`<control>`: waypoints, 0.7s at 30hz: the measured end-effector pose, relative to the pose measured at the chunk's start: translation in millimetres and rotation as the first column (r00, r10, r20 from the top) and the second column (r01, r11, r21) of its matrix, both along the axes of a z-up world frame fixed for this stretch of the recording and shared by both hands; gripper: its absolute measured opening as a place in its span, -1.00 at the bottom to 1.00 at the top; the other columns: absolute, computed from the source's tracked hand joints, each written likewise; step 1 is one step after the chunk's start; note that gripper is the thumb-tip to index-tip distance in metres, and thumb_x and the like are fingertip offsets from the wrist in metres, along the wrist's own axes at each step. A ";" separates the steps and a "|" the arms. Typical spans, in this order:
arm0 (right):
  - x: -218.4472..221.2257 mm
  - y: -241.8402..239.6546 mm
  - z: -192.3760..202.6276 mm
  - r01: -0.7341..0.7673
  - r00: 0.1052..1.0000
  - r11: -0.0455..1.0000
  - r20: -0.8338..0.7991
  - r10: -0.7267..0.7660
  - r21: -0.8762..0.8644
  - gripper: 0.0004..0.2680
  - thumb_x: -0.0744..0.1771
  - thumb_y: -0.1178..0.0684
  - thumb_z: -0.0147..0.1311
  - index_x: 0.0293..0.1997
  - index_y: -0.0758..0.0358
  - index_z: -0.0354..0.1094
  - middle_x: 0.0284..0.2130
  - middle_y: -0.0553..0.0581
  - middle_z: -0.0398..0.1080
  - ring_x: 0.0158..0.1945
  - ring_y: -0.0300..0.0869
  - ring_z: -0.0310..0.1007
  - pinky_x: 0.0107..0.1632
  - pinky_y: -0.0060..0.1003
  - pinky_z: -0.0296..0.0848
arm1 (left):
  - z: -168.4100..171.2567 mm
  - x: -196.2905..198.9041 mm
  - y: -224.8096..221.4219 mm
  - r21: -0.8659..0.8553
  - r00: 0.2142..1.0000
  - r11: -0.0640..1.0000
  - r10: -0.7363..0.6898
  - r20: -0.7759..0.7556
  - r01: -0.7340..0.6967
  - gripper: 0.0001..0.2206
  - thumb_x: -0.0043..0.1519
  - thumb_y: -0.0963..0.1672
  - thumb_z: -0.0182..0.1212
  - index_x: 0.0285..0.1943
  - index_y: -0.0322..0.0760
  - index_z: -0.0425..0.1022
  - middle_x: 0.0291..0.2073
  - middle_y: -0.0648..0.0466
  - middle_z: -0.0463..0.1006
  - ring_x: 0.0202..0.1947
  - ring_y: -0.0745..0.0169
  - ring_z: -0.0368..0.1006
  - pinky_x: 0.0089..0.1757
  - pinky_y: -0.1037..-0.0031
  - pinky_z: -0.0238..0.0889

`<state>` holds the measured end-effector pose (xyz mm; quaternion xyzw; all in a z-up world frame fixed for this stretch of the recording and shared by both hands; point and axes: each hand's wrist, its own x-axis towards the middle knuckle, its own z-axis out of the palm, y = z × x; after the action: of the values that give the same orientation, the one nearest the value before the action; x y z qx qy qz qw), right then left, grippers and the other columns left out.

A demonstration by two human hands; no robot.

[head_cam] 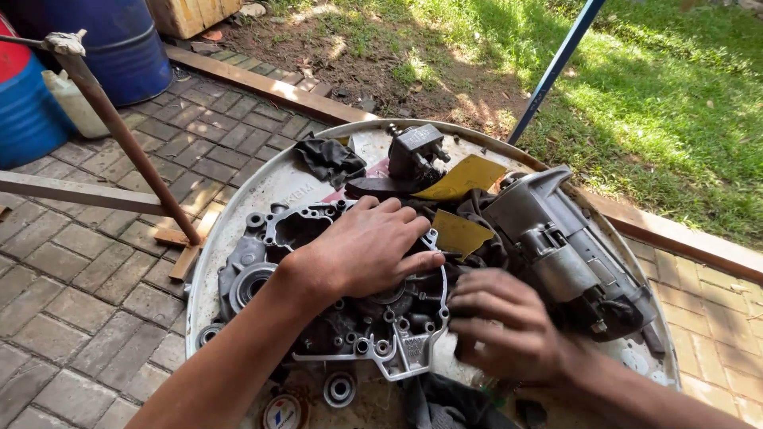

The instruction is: Sanding the interior surfaces of an engine casing using a small piece of sandpaper to smooth the metal.

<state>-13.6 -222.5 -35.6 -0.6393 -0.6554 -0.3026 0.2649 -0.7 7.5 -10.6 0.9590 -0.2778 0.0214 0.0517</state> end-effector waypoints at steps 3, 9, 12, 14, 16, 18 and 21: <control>-9.2 7.4 1.8 -0.052 0.999 0.996 -0.003 0.053 0.065 -0.85 0.31 0.02 0.19 -0.37 0.30 0.48 -0.44 0.19 0.46 -0.36 -0.03 0.55 -0.17 -0.12 0.66 | 1.4 0.8 0.3 0.019 1.000 1.000 -0.002 0.013 0.002 -0.42 0.39 0.21 -0.27 0.24 -0.19 0.41 0.07 -0.03 0.53 0.13 -0.07 0.36 0.05 0.06 0.17; -6.8 2.9 5.2 0.024 1.000 0.991 -0.017 -0.023 0.131 -0.85 0.34 0.05 0.03 -0.34 0.21 0.53 -0.39 0.09 0.50 -0.28 -0.09 0.52 -0.11 -0.18 0.65 | -3.6 3.2 0.0 0.014 0.998 1.000 0.004 0.055 -0.004 -0.43 0.39 0.21 -0.23 0.23 -0.18 0.42 0.06 -0.04 0.55 0.11 -0.07 0.39 0.05 0.09 0.19; -1.6 1.9 0.2 -0.161 0.982 0.986 0.097 0.164 -0.040 -0.84 0.37 0.00 0.10 -0.26 0.25 0.54 -0.31 0.19 0.50 -0.24 -0.01 0.56 -0.08 -0.07 0.64 | -2.5 2.8 0.0 0.026 1.000 1.000 0.003 0.008 -0.003 -0.39 0.38 0.22 -0.26 0.31 -0.20 0.38 0.10 -0.03 0.53 0.15 -0.06 0.36 0.10 0.08 0.16; 2.6 7.7 0.3 0.069 0.997 0.995 -0.045 -0.065 0.076 -0.91 0.30 0.11 0.10 -0.35 0.19 0.54 -0.37 0.09 0.54 -0.27 -0.12 0.59 -0.07 -0.25 0.64 | -1.8 2.1 1.0 -0.008 1.000 1.000 0.006 0.021 -0.006 -0.42 0.39 0.21 -0.25 0.28 -0.19 0.40 0.09 -0.03 0.54 0.14 -0.05 0.37 0.08 0.08 0.16; -7.8 6.5 1.8 -0.020 0.999 0.999 -0.040 0.022 0.036 -0.90 0.32 0.09 0.12 -0.29 0.23 0.54 -0.32 0.12 0.54 -0.22 -0.08 0.59 -0.08 -0.21 0.65 | -3.0 0.9 0.2 0.000 1.000 1.000 0.006 0.020 -0.006 -0.42 0.39 0.21 -0.27 0.21 -0.20 0.43 0.05 -0.03 0.55 0.11 -0.06 0.38 0.07 0.08 0.17; -7.2 6.0 1.4 -0.112 0.993 0.994 -0.042 0.112 0.001 -0.88 0.33 0.08 0.14 -0.23 0.28 0.55 -0.28 0.15 0.55 -0.17 -0.04 0.59 -0.09 -0.17 0.66 | -1.8 1.7 1.6 0.013 1.000 1.000 0.010 0.016 -0.010 -0.41 0.39 0.22 -0.29 0.14 -0.20 0.46 0.01 -0.03 0.56 0.08 -0.06 0.39 0.06 0.08 0.19; -6.4 4.2 -5.5 0.011 0.995 0.999 -0.099 -0.007 0.040 -0.88 0.30 0.00 0.18 -0.32 0.18 0.56 -0.32 0.03 0.55 -0.17 -0.14 0.59 -0.01 -0.16 0.63 | -4.1 0.0 1.1 -0.007 1.000 1.000 -0.011 0.028 0.011 -0.44 0.39 0.21 -0.26 0.09 -0.19 0.48 -0.03 -0.02 0.56 0.04 -0.09 0.40 0.03 0.07 0.18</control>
<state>-20.0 -218.4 -41.0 -0.6511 -0.6322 -0.2849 0.3086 -0.7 8.6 -14.6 0.9569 -0.2836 0.0354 0.0517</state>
